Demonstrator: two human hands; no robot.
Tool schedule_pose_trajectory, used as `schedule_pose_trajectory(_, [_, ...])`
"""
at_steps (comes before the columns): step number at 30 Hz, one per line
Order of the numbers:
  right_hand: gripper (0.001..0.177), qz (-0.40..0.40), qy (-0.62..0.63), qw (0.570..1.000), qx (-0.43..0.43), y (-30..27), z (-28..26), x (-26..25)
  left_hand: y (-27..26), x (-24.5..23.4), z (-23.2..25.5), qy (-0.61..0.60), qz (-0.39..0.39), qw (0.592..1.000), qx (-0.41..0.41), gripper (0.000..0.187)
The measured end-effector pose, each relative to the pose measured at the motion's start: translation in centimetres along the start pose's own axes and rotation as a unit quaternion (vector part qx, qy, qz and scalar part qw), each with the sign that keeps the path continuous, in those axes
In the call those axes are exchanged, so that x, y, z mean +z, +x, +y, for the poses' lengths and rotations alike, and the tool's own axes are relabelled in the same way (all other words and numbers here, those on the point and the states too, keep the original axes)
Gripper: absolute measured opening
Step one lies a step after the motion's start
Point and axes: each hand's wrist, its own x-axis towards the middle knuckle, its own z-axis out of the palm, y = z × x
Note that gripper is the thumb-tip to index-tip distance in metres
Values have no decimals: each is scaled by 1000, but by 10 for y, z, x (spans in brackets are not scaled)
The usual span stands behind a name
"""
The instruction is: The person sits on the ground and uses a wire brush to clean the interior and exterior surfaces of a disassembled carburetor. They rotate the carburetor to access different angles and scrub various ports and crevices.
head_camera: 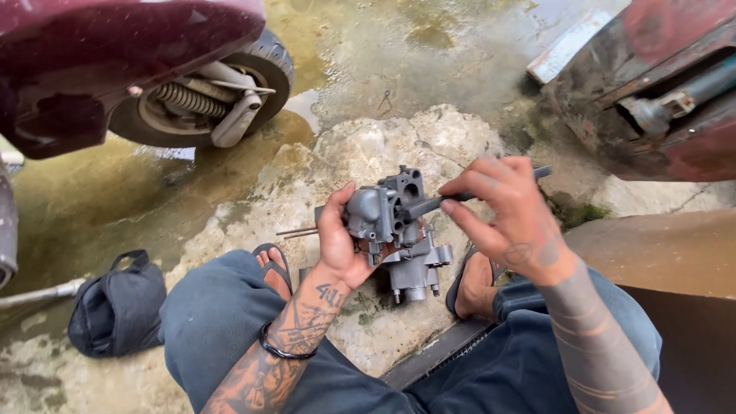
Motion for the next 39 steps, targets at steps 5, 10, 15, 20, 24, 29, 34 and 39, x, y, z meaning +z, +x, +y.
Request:
schedule_pose_trajectory(5, [16,-27,53,998,-18,10,-30,3,-3,-15,-2,8,-2,1000,12,63])
schedule_pose_trajectory(10, [23,-102,-5,995,-18,23,-28,-2,-31,-3,-3,43,12,999,28,62])
schedule_pose_trajectory(15, [24,-100,12,993,-63,21,-40,-3,-48,-4,-1,0,3,998,66,57])
schedule_pose_trajectory(20, [21,-153,15,987,-53,19,-46,4,-57,-19,2,35,14,996,82,55])
schedule_pose_trajectory(24, [12,-58,-38,996,-47,15,-42,-2,-59,-20,-1,-3,-19,995,101,50])
schedule_pose_trajectory(29, [26,-126,47,990,-46,7,-54,9,-66,-9,-2,15,-14,997,70,55])
schedule_pose_trajectory(34, [14,-42,-1,999,-8,7,-40,-2,-60,-9,-6,7,-21,997,69,53])
schedule_pose_trajectory(39, [22,-114,55,989,-81,2,-57,5,-59,-7,-5,70,-3,996,49,59])
